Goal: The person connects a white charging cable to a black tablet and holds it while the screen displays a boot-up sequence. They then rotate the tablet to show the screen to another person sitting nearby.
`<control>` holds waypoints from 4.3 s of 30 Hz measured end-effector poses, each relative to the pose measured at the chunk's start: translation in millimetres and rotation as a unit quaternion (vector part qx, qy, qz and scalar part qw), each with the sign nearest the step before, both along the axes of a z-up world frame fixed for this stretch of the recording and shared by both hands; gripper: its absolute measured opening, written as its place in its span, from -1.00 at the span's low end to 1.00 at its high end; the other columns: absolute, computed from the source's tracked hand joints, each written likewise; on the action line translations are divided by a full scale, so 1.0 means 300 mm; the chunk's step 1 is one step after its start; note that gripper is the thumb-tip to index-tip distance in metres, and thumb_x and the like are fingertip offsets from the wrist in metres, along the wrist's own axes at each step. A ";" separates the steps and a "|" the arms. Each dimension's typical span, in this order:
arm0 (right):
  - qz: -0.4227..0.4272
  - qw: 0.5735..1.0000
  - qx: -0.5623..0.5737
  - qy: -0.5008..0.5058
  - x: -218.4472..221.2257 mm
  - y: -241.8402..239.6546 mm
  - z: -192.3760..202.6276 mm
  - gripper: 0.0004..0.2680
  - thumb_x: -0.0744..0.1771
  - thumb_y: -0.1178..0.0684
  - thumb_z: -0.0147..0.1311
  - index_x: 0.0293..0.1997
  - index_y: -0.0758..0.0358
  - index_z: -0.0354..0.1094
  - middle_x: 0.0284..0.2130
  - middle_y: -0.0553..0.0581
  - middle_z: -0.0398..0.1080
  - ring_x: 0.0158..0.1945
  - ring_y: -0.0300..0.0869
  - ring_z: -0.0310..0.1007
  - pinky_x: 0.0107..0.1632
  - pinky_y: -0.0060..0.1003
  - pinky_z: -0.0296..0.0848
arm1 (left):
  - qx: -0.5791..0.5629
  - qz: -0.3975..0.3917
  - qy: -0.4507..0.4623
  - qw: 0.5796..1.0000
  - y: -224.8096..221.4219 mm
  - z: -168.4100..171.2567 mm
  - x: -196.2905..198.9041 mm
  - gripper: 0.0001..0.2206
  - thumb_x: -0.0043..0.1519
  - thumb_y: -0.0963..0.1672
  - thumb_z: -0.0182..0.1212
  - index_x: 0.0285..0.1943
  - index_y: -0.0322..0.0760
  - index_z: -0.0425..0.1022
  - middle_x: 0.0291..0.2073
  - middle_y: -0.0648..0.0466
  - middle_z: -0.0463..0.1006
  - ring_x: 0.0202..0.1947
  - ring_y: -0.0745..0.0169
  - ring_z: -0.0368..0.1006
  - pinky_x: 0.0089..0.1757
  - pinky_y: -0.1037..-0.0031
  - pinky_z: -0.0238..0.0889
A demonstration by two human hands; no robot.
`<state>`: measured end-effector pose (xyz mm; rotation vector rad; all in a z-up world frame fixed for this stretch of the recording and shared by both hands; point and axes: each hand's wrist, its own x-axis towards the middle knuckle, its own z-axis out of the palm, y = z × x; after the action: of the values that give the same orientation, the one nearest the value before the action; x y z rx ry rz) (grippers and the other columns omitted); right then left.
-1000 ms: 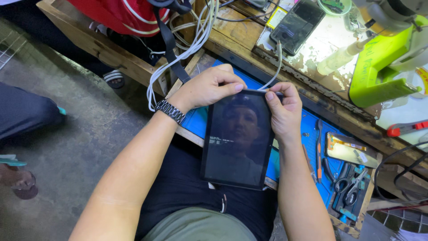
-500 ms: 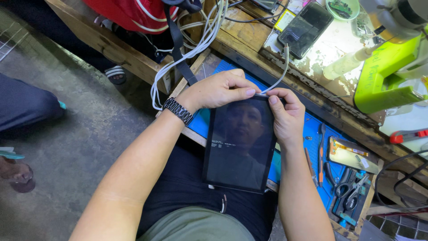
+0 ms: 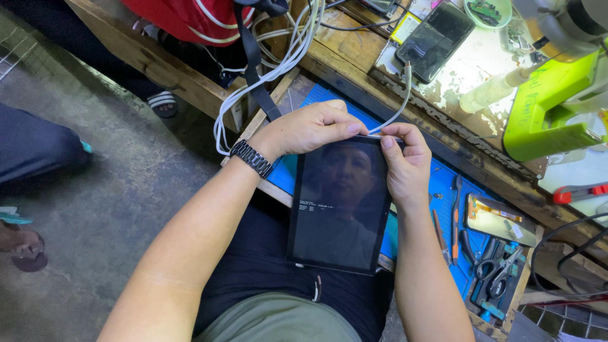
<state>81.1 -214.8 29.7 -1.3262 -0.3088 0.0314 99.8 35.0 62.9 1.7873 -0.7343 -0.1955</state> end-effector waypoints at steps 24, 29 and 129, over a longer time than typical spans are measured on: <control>0.035 0.986 0.006 -0.162 -0.426 -0.097 0.081 -0.61 0.33 0.01 0.34 0.19 0.29 0.21 -0.20 0.32 0.49 -0.13 0.03 0.59 0.01 0.03 0.62 | 0.112 0.075 -0.192 0.972 -0.033 0.419 -0.551 -0.74 0.11 -0.24 0.22 0.00 -0.37 0.50 -0.34 -0.04 0.35 -0.34 -0.02 0.41 -0.36 0.25 0.28; 0.050 0.980 0.018 -0.191 -0.536 -0.134 0.052 -0.63 0.35 0.04 0.29 0.21 0.27 0.19 -0.22 0.35 0.50 -0.14 0.05 0.60 -0.05 0.08 0.67 | 0.066 0.029 -0.208 0.975 -0.065 0.382 -0.602 -0.68 0.07 -0.25 0.23 0.03 -0.42 0.45 -0.31 -0.02 0.33 -0.31 0.03 0.39 -0.33 0.31 0.29; 0.049 0.993 -0.080 -0.069 -0.608 -0.249 -0.081 -0.77 0.40 0.18 0.09 0.20 0.22 0.22 0.15 0.27 0.33 0.25 -0.05 0.34 0.34 -0.12 0.31 | 0.081 -0.023 -0.085 0.993 -0.195 0.031 -0.501 -0.63 0.20 -0.25 0.15 0.15 0.02 0.59 -0.22 0.01 0.45 -0.21 0.04 0.50 -0.21 0.30 0.38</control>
<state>-101.4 -289.6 5.4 -1.4739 -0.4974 0.0480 -50.3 -23.6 72.2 1.9590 -0.9030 -0.1378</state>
